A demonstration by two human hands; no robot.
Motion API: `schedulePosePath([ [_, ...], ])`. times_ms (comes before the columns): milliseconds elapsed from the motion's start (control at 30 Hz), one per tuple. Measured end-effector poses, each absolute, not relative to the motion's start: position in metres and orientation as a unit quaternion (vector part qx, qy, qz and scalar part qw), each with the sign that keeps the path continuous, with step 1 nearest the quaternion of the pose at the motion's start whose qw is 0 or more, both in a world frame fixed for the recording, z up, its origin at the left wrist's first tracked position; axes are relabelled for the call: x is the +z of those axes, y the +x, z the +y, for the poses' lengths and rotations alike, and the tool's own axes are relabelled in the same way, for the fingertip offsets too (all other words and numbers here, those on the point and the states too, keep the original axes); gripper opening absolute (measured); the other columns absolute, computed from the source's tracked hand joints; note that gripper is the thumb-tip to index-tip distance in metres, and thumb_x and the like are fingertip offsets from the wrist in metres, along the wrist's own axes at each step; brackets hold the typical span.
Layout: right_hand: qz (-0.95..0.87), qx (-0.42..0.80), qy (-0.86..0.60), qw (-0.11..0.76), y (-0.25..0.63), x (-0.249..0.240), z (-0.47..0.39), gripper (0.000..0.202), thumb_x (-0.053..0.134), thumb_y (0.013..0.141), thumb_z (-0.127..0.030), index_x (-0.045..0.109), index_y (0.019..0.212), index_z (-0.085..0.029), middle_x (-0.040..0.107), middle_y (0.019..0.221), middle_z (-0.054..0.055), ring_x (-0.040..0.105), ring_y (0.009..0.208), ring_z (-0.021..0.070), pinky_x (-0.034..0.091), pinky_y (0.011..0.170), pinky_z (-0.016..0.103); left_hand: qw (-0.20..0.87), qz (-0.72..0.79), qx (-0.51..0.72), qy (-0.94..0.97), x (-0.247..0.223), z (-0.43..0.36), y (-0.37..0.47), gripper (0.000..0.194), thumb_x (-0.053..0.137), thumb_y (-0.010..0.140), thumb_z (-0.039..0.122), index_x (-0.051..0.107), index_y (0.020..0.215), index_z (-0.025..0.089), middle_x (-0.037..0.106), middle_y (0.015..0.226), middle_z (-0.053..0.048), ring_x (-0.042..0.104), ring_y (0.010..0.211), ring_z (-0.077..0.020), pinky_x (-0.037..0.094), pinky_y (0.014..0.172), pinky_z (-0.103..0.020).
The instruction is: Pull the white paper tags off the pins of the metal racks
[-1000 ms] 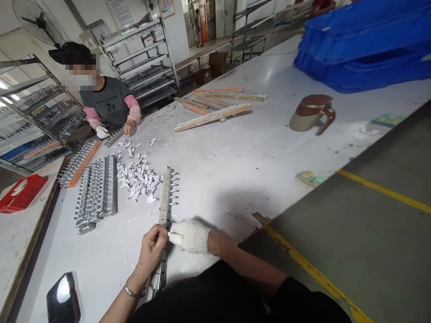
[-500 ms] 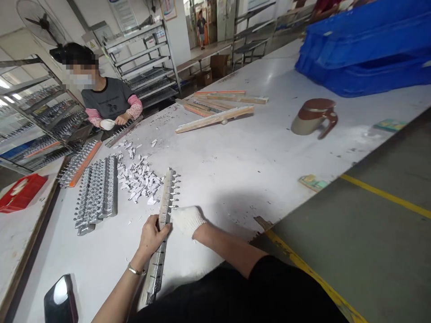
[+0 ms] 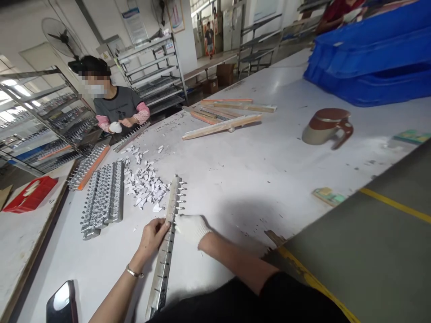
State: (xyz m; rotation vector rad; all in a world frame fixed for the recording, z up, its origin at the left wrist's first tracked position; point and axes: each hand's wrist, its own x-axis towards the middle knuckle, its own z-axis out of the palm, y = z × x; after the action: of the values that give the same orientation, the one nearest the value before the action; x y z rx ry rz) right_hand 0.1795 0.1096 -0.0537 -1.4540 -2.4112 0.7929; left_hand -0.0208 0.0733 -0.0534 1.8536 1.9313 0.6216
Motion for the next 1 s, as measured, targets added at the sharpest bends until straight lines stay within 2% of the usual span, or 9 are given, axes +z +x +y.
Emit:
schedulePosePath([
  [133, -0.842, 0.241, -0.465, 0.131, 0.189, -0.054, 0.102, 0.024, 0.048, 0.098, -0.031, 0.061, 0.116, -0.022, 0.076, 0.110, 0.010, 0.072, 0.096, 0.0274, 0.044, 0.075, 0.034, 0.134, 0.728, 0.269, 0.617, -0.052, 0.116, -0.046, 0.019, 0.049, 0.093, 0.029, 0.062, 0.100, 0.017, 0.060, 0.100, -0.008, 0.060, 0.088, -0.0227, 0.047, 0.090, -0.039],
  [200, -0.847, 0.236, -0.456, 0.137, 0.191, -0.057, 0.101, 0.026, 0.046, 0.098, -0.030, 0.061, 0.119, -0.023, 0.076, 0.112, 0.007, 0.072, 0.099, 0.0260, 0.045, 0.076, 0.032, 0.136, 0.735, 0.266, 0.609, -0.055, 0.134, -0.053, 0.007, 0.056, 0.084, 0.016, 0.061, 0.089, 0.018, 0.058, 0.094, -0.006, 0.059, 0.089, -0.0222, 0.046, 0.090, -0.038],
  [300, -0.848, 0.247, -0.452, 0.125, 0.192, -0.065, 0.103, 0.030, 0.047, 0.097, -0.032, 0.061, 0.123, -0.024, 0.076, 0.116, 0.007, 0.072, 0.102, 0.0254, 0.049, 0.080, 0.032, 0.150, 0.742, 0.272, 0.594, -0.061, 0.140, -0.057, 0.016, 0.061, 0.073, 0.005, 0.054, 0.075, 0.020, 0.055, 0.079, 0.000, 0.057, 0.082, -0.0197, 0.046, 0.083, -0.033],
  [433, -0.834, 0.284, -0.460, 0.108, 0.195, -0.076, 0.104, 0.042, 0.040, 0.099, -0.035, 0.055, 0.136, -0.022, 0.070, 0.131, 0.011, 0.068, 0.115, 0.0280, 0.050, 0.095, 0.037, 0.151, 0.739, 0.316, 0.576, -0.068, 0.116, -0.054, 0.013, 0.056, 0.082, 0.009, 0.052, 0.080, 0.021, 0.057, 0.080, 0.000, 0.055, 0.079, -0.0179, 0.045, 0.080, -0.031],
  [500, -0.830, 0.285, -0.467, 0.110, 0.198, -0.081, 0.103, 0.044, 0.036, 0.100, -0.037, 0.056, 0.136, -0.023, 0.070, 0.131, 0.012, 0.069, 0.114, 0.0285, 0.052, 0.094, 0.039, 0.137, 0.740, 0.343, 0.562, -0.065, 0.099, -0.049, 0.011, 0.053, 0.086, 0.011, 0.052, 0.082, 0.021, 0.060, 0.087, -0.003, 0.056, 0.085, -0.0192, 0.046, 0.083, -0.033],
  [600, -0.818, 0.273, -0.479, 0.163, 0.201, -0.085, 0.103, 0.043, 0.037, 0.098, -0.040, 0.059, 0.133, -0.029, 0.074, 0.123, 0.009, 0.072, 0.105, 0.0267, 0.056, 0.087, 0.037, 0.114, 0.734, 0.374, 0.555, -0.055, 0.073, -0.037, 0.009, 0.051, 0.088, 0.011, 0.052, 0.086, 0.020, 0.060, 0.102, -0.009, 0.055, 0.098, -0.0208, 0.045, 0.089, -0.034],
  [733, -0.830, 0.280, -0.411, 0.253, 0.193, -0.086, 0.104, 0.048, 0.044, 0.091, -0.040, 0.060, 0.136, -0.036, 0.076, 0.115, 0.006, 0.073, 0.102, 0.0289, 0.060, 0.081, 0.039, 0.149, 0.679, 0.367, 0.618, -0.035, 0.037, -0.006, 0.004, 0.054, 0.090, 0.018, 0.054, 0.086, 0.021, 0.061, 0.088, -0.004, 0.054, 0.080, -0.0177, 0.047, 0.077, -0.029],
  [900, -0.868, 0.289, -0.313, 0.254, 0.158, -0.081, 0.092, 0.040, 0.056, 0.078, -0.041, 0.070, 0.114, -0.055, 0.075, 0.085, 0.000, 0.073, 0.086, 0.0342, 0.062, 0.063, 0.048, 0.264, 0.627, 0.379, 0.627, -0.017, -0.001, 0.024, 0.005, 0.059, 0.088, 0.023, 0.055, 0.087, 0.020, 0.059, 0.084, -0.001, 0.053, 0.076, -0.0152, 0.045, 0.072, -0.026],
  [1000, -0.880, 0.294, -0.277, 0.248, 0.140, -0.082, 0.081, 0.036, 0.058, 0.077, -0.038, 0.074, 0.104, -0.054, 0.070, 0.072, 0.001, 0.073, 0.078, 0.0323, 0.063, 0.062, 0.047, 0.307, 0.627, 0.376, 0.610, -0.013, -0.014, 0.025, 0.009, 0.063, 0.085, 0.023, 0.055, 0.082, 0.020, 0.056, 0.079, 0.001, 0.051, 0.072, -0.0129, 0.042, 0.068, -0.023],
])
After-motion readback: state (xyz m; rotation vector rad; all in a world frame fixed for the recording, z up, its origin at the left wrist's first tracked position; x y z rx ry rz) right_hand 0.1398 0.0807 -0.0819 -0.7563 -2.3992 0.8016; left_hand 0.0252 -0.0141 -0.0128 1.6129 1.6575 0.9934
